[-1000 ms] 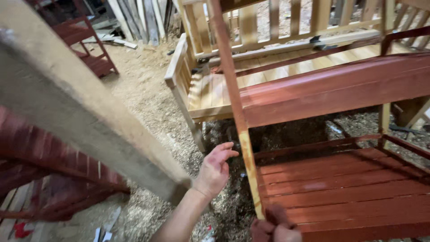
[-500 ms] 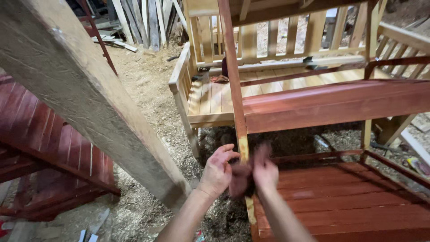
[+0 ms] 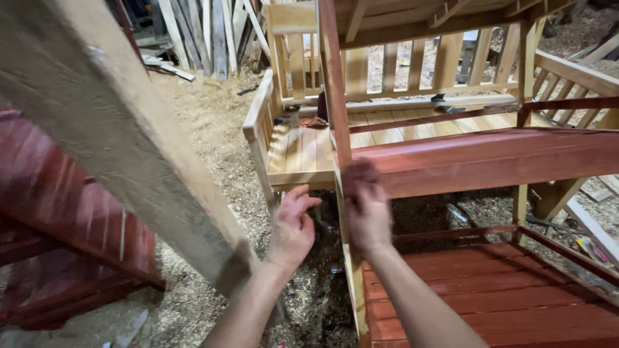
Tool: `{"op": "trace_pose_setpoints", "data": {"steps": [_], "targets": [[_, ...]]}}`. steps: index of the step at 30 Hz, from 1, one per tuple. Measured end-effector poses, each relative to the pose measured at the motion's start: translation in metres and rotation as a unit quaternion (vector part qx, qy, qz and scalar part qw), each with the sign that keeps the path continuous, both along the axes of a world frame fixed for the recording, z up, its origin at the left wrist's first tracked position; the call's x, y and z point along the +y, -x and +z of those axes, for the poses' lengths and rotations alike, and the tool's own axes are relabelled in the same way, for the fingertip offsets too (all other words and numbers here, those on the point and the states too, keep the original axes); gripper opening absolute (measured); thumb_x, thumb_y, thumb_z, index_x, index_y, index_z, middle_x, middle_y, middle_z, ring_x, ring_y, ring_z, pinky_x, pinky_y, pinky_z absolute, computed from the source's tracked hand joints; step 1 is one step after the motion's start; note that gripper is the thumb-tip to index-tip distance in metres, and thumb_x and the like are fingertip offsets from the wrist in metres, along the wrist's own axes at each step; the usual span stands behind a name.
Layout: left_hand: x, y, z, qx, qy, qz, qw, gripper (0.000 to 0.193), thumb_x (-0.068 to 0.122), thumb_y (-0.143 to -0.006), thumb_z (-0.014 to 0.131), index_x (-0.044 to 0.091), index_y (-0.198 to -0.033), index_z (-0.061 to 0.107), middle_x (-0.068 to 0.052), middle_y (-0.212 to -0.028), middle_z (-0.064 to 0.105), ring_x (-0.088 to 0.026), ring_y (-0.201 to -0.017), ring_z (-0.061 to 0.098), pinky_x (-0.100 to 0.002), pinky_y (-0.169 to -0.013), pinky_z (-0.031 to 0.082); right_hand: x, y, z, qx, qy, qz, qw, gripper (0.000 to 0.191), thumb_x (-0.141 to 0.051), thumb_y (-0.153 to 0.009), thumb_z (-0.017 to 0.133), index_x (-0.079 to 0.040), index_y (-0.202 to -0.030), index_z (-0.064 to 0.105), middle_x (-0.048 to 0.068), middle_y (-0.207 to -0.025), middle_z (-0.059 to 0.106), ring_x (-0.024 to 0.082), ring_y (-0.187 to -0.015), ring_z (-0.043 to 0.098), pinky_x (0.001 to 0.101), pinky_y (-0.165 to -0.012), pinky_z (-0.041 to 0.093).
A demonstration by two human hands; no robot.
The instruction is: The person wipes red wood stain onto unfinished wooden furniture frames using a cloth, working over the slatted shelves, rails and legs of several pieces, and rotates one piece to reach its untreated back panel.
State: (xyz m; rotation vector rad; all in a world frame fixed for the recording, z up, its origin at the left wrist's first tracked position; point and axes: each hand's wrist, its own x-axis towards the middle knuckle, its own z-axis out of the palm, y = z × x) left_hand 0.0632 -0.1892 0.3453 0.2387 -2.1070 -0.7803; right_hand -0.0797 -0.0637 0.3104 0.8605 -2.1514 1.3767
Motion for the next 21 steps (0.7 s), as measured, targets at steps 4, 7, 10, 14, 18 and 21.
{"op": "trace_pose_setpoints", "data": {"steps": [4,7,10,14,18,21], "targets": [[0.007,0.043,-0.001,0.053,0.069,-0.035,0.996,0.046,-0.012,-0.079,0.05,0.008,-0.114,0.071,-0.022,-0.14,0.057,-0.038,-0.131,0.059,-0.042,-0.115,0.047,-0.015,0.012,-0.012,0.112,-0.019,0.044,0.993,0.051,-0.01,-0.077,0.079,-0.014,-0.126,0.068,0.02,-0.129,0.059,0.041,-0.118,0.06,0.0449,-0.092,0.055],[-0.001,0.063,0.018,-0.039,0.068,-0.012,0.997,0.043,-0.012,-0.076,0.053,0.007,-0.111,0.071,-0.022,-0.141,0.056,-0.04,-0.13,0.056,-0.042,-0.112,0.047,-0.004,0.035,-0.01,0.094,-0.031,0.047,0.994,0.053,-0.008,-0.071,0.079,-0.016,-0.123,0.068,0.018,-0.128,0.06,0.039,-0.114,0.063,0.0443,-0.09,0.057],[-0.001,0.062,0.034,-0.075,0.053,-0.017,0.996,0.039,-0.01,-0.08,0.053,0.006,-0.111,0.07,-0.02,-0.145,0.054,-0.035,-0.125,0.06,-0.041,-0.111,0.048,0.021,0.052,-0.006,0.018,-0.047,0.048,0.998,0.053,-0.006,-0.07,0.076,-0.018,-0.12,0.069,0.015,-0.125,0.063,0.036,-0.107,0.067,0.0424,-0.086,0.058],[0.0,0.042,0.046,-0.087,0.012,-0.011,0.996,0.045,-0.013,-0.078,0.049,0.006,-0.111,0.073,-0.019,-0.152,0.049,-0.033,-0.134,0.054,-0.039,-0.114,0.045,0.063,0.1,0.0,0.062,-0.041,0.037,0.997,0.052,0.0,-0.063,0.075,-0.009,-0.114,0.067,0.02,-0.117,0.06,0.042,-0.104,0.062,0.049,-0.086,0.055],[0.0,-0.009,0.043,-0.097,0.001,0.085,0.992,0.047,-0.014,-0.079,0.048,0.006,-0.114,0.072,-0.017,-0.151,0.047,-0.03,-0.133,0.055,-0.036,-0.117,0.043,0.102,0.162,-0.008,0.128,-0.046,-0.043,0.99,0.028,0.005,-0.069,0.074,-0.002,-0.094,0.062,0.021,-0.1,0.062,0.044,-0.101,0.058,0.0559,-0.087,0.05],[0.02,-0.022,0.04,-0.109,-0.018,0.128,0.986,0.047,-0.013,-0.08,0.049,0.007,-0.116,0.072,-0.017,-0.153,0.045,-0.031,-0.133,0.056,-0.035,-0.118,0.042,0.144,0.227,-0.014,-0.072,-0.001,-0.124,0.99,0.017,-0.005,-0.088,0.073,-0.003,-0.099,0.06,0.018,-0.102,0.063,0.04,-0.095,0.064,0.055,-0.082,0.052]]}}
